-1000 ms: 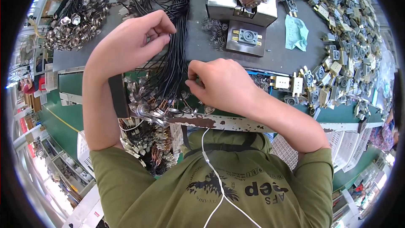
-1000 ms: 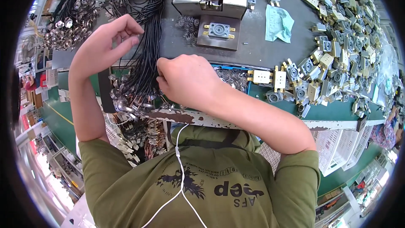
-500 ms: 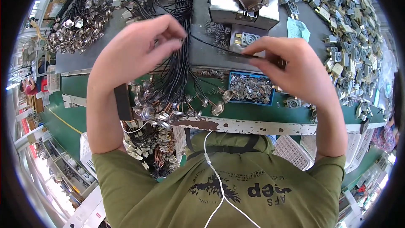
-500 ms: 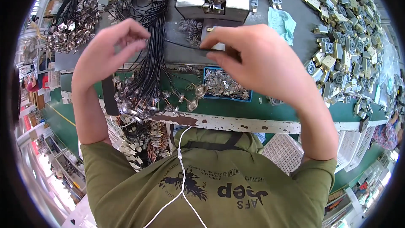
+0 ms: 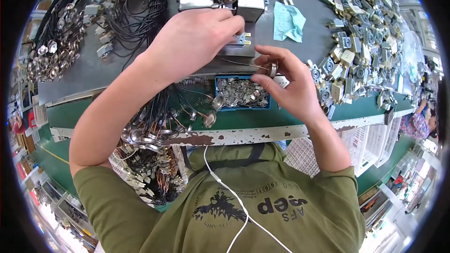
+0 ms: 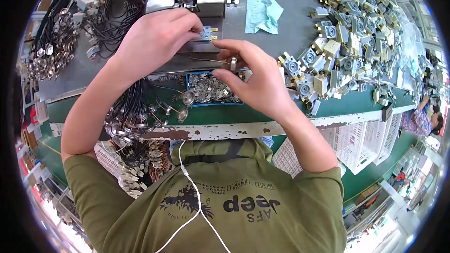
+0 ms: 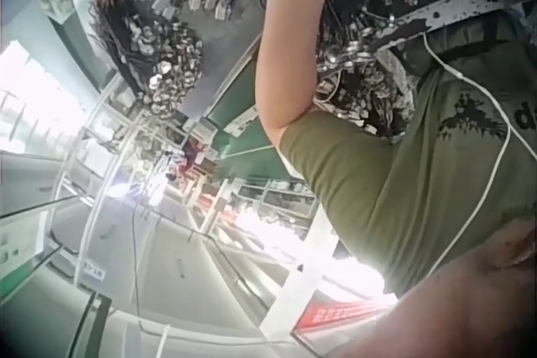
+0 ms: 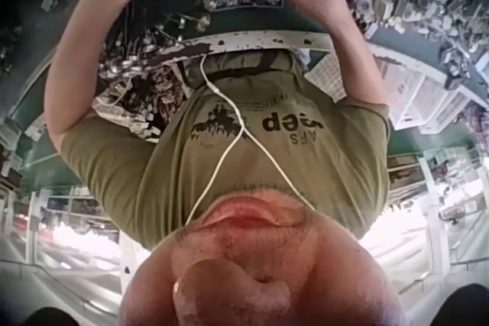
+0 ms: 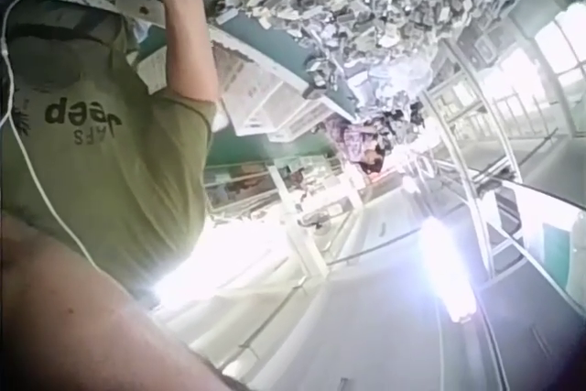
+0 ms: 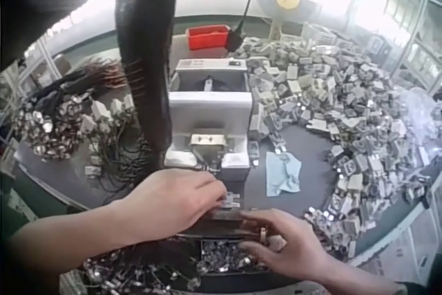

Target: Assembling small electronic components using an electric screwdriver on a factory production line.

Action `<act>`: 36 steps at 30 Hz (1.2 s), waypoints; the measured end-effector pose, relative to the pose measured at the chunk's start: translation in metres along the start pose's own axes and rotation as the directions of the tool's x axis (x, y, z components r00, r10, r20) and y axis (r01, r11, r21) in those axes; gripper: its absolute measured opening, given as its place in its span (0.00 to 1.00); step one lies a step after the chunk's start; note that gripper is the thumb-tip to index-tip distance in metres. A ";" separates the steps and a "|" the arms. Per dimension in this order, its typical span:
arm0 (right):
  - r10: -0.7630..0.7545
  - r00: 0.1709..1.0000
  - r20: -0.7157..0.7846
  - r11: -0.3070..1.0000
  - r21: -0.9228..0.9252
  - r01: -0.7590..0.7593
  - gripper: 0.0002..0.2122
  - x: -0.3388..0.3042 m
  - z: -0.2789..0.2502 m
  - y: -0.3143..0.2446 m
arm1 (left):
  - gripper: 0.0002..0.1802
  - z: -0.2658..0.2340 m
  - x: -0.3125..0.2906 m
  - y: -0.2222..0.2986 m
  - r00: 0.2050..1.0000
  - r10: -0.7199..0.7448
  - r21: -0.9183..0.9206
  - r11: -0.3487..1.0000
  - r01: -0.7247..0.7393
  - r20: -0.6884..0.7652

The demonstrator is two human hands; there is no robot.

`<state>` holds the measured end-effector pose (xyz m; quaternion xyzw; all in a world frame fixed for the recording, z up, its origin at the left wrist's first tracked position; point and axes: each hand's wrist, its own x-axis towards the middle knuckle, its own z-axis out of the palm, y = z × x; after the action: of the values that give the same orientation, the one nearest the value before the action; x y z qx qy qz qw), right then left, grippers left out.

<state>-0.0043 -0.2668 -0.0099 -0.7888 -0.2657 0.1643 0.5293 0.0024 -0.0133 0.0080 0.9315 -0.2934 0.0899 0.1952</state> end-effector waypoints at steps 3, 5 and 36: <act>-0.002 1.000 -0.002 0.997 0.078 0.002 0.27 -0.004 -0.002 0.004 | 0.05 0.005 -0.001 -0.003 1.000 0.011 0.007 1.000 -0.011 -0.025; 0.003 1.000 -0.005 0.995 0.105 -0.002 0.27 -0.006 -0.002 0.006 | 0.04 0.005 0.001 -0.001 0.999 0.019 0.018 1.000 -0.019 -0.030; 0.139 0.980 -0.142 0.968 0.229 -0.104 0.19 0.020 0.010 -0.002 | 0.09 -0.033 -0.027 0.011 0.996 -0.081 -0.276 0.957 0.090 0.044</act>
<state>0.0062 -0.2473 -0.0116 -0.7506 -0.1542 0.1623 0.6216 -0.0276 0.0062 0.0336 0.9080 -0.2658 0.0243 0.3228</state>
